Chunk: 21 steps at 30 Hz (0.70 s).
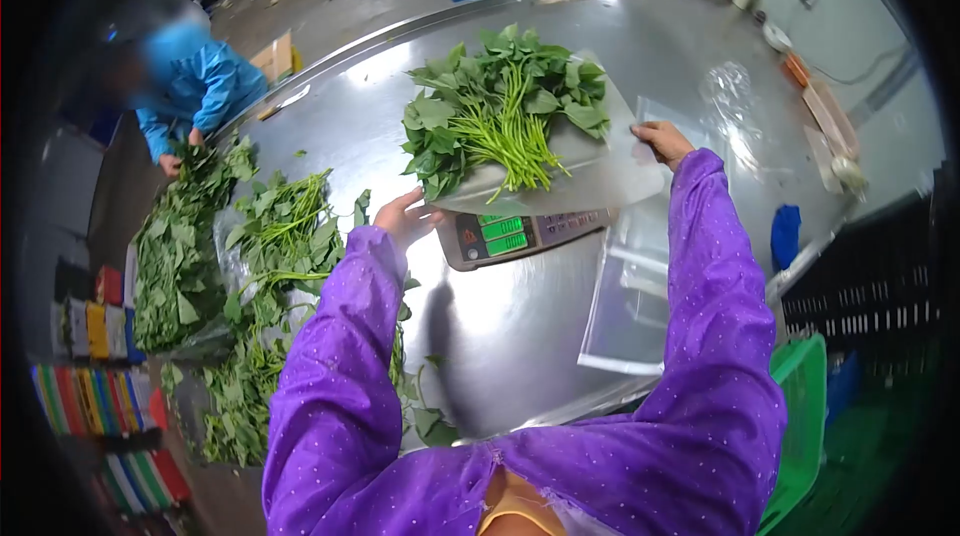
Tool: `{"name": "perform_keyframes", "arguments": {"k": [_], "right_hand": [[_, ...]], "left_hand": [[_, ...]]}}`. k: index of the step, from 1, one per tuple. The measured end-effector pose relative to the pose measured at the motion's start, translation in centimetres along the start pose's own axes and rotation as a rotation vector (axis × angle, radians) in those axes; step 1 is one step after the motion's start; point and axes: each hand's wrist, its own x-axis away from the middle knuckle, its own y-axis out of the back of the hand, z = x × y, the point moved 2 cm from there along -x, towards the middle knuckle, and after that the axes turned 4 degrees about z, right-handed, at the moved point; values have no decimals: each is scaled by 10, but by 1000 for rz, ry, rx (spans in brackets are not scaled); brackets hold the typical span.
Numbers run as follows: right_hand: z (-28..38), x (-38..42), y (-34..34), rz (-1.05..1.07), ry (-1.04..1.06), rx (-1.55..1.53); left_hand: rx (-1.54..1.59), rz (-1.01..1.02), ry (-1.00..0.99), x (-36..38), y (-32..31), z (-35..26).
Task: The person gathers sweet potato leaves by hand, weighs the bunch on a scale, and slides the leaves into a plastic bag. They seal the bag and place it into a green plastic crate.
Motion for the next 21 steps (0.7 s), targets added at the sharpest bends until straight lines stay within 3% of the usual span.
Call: {"name": "perform_keyframes", "arguments": {"k": [3, 6, 8, 13, 21], "right_hand": [[-1, -8, -8, 100, 26, -74], [-1, 6, -22, 191, 73, -133], [-4, 26, -37, 196, 118, -146], [-5, 147, -99, 301, 125, -251], [-49, 347, -277, 506, -183, -493]], "left_hand": [[-9, -126, -10, -5, -12, 2], [36, -35, 57, -29, -8, 9], [-114, -78, -93, -11, -6, -1], [-532, 66, -330, 53, 5, -18], [-828, 359, -321, 115, 58, 36]]}}
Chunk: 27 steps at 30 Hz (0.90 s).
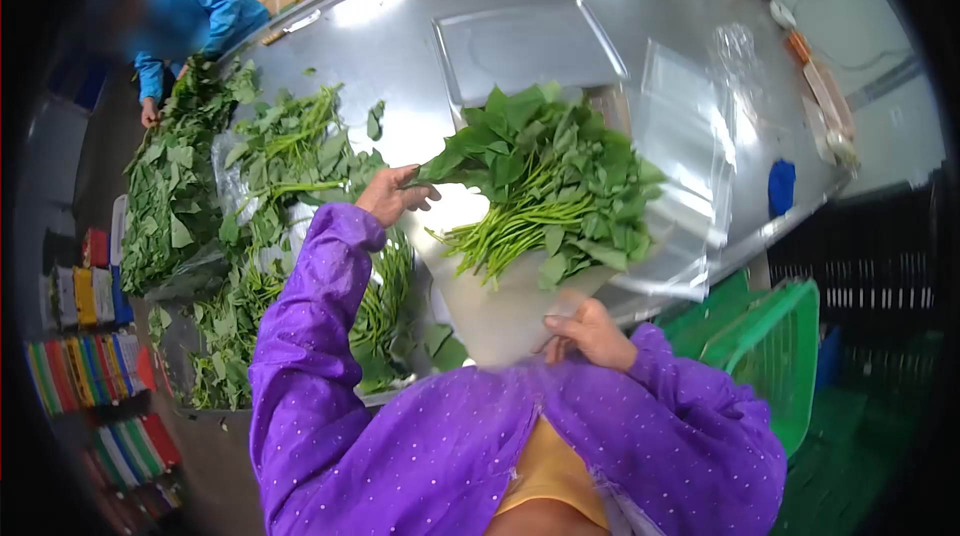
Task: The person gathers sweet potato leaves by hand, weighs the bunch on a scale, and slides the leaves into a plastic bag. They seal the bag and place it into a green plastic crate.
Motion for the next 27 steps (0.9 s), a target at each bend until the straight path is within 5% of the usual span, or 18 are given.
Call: {"name": "perform_keyframes", "arguments": {"k": [6, 9, 11, 13, 17, 18, 21, 24, 27], "right_hand": [[-86, -13, -38, 144, -124, 199], [-30, -13, -46, 231, 246, 740], [0, -42, -58, 117, 746, 1381], [17, -90, -65, 175, 966, 1613], [11, -144, 1, -1, 809, 1977], [7, -134, 10, -38, 631, 1979], [-28, -93, 27, -310, 595, 1800], [-56, -81, 25, -340, 476, 1734], [-36, -59, 15, -98, 273, 1768]], "left_hand": [[-141, 96, 7, 7, -33, 74], [-242, 117, 31, 16, -29, 61], [-262, 91, -38, 19, -31, 58], [-285, 67, -117, 17, -33, 65], [-502, -146, -125, 39, -48, 42], [-459, -162, -127, 45, -53, 49], [-751, -321, -178, 70, -83, 49], [-731, -403, -356, 95, -126, 52], [-775, -439, -366, 125, -162, 57]]}}
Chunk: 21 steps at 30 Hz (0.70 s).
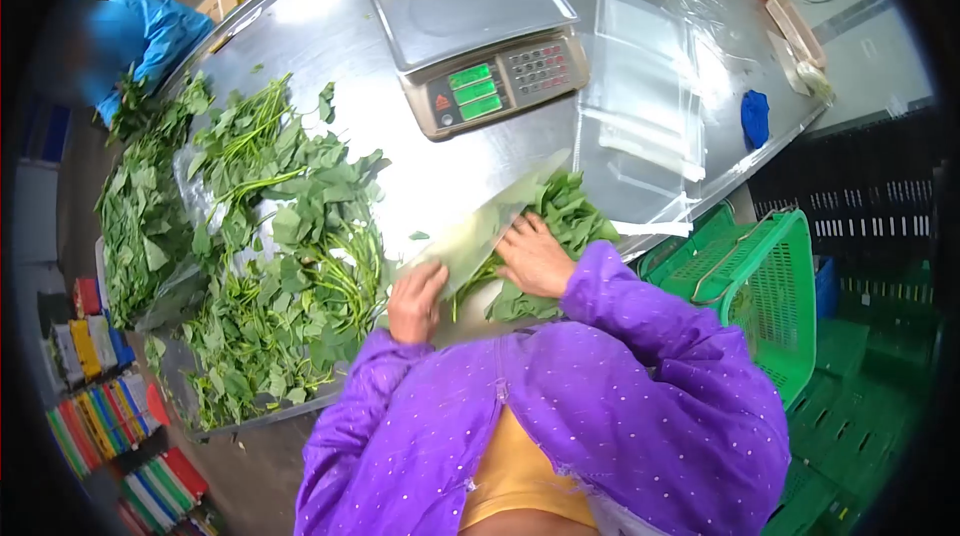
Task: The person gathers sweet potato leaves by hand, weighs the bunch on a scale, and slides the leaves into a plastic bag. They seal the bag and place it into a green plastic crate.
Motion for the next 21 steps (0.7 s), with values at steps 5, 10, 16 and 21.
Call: {"name": "perform_keyframes", "arguments": {"k": [5, 10, 16, 21], "right_hand": [[-1, -6, 124, 325, 53, -346], [-44, -103, 21, 774, 91, -269], [-27, -82, 29, 660, 90, -224], [-23, -71, 21, 512, 96, -109]], "left_hand": [[65, 22, 25, 22, -10, -8], [44, 134, -59, 11, 21, -34], [439, 428, 77, 58, 23, -25], [609, 508, 52, 59, 28, -15]]}}
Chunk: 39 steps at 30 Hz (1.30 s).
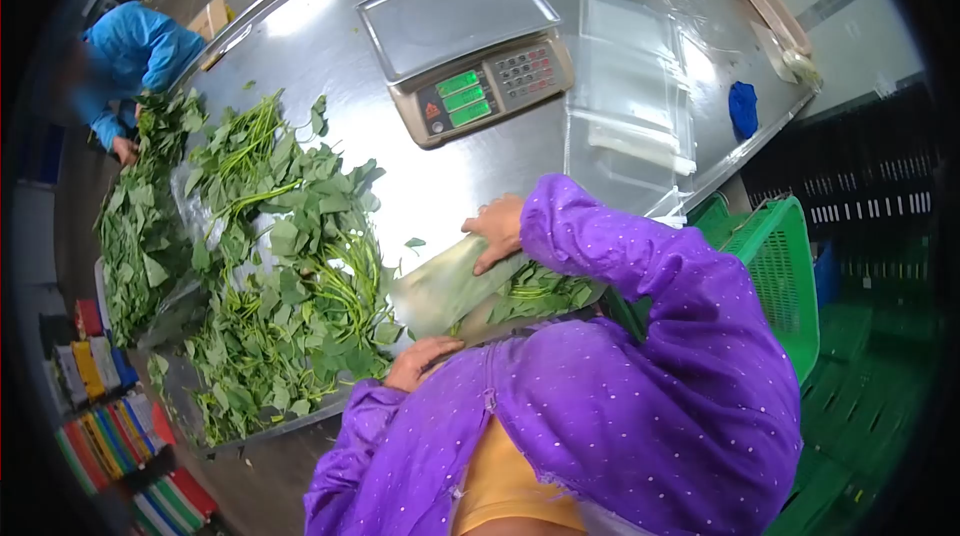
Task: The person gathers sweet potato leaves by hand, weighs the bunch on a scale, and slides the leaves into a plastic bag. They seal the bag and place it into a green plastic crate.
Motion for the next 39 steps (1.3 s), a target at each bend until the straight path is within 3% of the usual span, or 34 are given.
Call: {"name": "perform_keyframes", "arguments": {"k": [5, 6, 9, 11, 14, 17, 18, 21, 24, 27, 31, 35, 36, 37, 39], "right_hand": [[8, 7, 2, 26, 8, -38], [13, 9, -3, -14, 43, -20], [44, 41, 16, -71, -1, -83], [47, 64, 27, -166, -41, -128], [39, 105, 23, -208, -99, -339], [40, 140, -6, -318, -150, -719], [38, 144, -19, -290, -293, -725], [1, 159, -79, -517, -80, -1203], [-28, 201, -123, -668, -188, -1397], [-40, 247, -150, -875, -275, -1566], [-70, 307, -172, -1063, -391, -1604], [-81, 343, -172, -1234, -297, -1861], [-81, 346, -170, -1251, -262, -1890], [-82, 347, -168, -1267, -226, -1910], [-92, 328, -170, -1028, -85, -1848]], "left_hand": [[-138, -147, 113, 8, 6, 18], [-127, -272, 72, 0, 13, 9], [152, -394, 246, -25, 37, -1], [340, -501, 235, -47, 56, -11], [180, -341, 172, -88, 85, -42], [27, -182, -75, -151, 80, -78], [54, -47, -124, -175, 68, -82], [-82, 182, -165, -234, 20, -89], [-85, -33, -431, -277, -20, -86], [-158, -199, -429, -325, -52, -46], [-487, -23, -473, -347, -109, -32], [-521, 99, -291, -370, -129, 12], [-495, 125, -328, -375, -125, 6], [-285, 192, -169, -380, -125, 14], [137, 309, 144, -391, -124, 28]]}}
